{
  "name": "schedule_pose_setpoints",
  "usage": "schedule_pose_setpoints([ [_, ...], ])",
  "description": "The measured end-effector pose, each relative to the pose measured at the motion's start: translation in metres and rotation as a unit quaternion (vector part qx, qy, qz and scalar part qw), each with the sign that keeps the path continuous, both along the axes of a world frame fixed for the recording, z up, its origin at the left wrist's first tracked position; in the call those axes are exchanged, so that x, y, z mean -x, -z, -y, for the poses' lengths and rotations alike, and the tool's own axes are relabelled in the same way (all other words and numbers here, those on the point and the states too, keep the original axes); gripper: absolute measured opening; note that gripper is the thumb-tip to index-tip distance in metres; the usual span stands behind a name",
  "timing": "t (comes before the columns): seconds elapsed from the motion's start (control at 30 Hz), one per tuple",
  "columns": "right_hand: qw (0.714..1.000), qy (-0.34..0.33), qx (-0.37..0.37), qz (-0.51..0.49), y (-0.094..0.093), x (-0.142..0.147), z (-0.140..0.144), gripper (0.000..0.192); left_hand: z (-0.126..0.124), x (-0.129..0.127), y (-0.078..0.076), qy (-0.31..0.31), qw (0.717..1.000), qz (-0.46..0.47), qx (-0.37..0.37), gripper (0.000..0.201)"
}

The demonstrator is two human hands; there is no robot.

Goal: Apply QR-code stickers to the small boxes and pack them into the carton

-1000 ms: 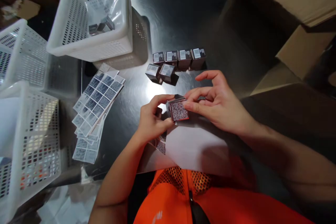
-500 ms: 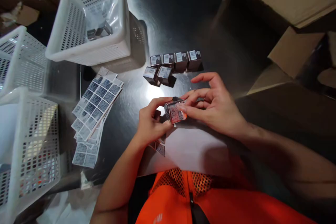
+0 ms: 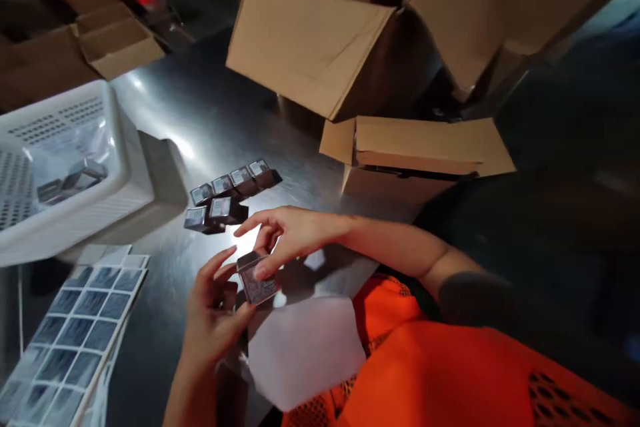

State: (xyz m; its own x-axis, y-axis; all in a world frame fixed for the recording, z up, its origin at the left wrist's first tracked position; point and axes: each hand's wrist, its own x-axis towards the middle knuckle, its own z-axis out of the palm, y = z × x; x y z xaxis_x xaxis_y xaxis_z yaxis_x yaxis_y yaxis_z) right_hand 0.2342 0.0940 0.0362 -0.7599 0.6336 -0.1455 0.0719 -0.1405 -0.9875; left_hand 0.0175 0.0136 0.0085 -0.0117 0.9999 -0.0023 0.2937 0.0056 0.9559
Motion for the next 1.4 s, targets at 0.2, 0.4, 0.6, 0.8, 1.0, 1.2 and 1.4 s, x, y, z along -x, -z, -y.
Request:
schedule_pose_setpoints([
  [0.2,0.980,0.172,0.092,-0.026,-0.012,-0.078,0.029,0.069,0.000,-0.005,-0.010,0.017,0.999,0.039,0.021,0.064],
  [0.4,0.924,0.383,-0.013,0.006,-0.051,-0.195,0.061,0.035,-0.001,0.000,-0.014,-0.007,0.997,0.050,0.059,0.061],
  [0.6,0.731,0.543,-0.358,0.205,-0.062,-0.236,0.025,0.056,-0.002,-0.005,-0.016,-0.034,0.996,0.051,0.062,0.059],
  [0.8,0.644,0.491,-0.400,0.428,-0.050,-0.220,-0.001,0.041,-0.003,-0.003,-0.015,-0.045,0.998,0.019,0.047,0.063],
  [1.0,0.629,0.495,-0.354,0.483,-0.054,-0.218,0.003,0.048,-0.002,-0.002,-0.017,-0.060,0.997,0.034,0.046,0.063],
  [1.2,0.614,0.472,-0.340,0.533,-0.054,-0.211,0.002,0.046,-0.002,0.001,-0.014,-0.062,0.998,0.016,0.028,0.058],
  [1.4,0.717,0.461,-0.273,0.446,-0.046,-0.204,0.003,0.037,-0.004,0.001,-0.006,-0.043,0.999,0.014,0.027,0.057],
])
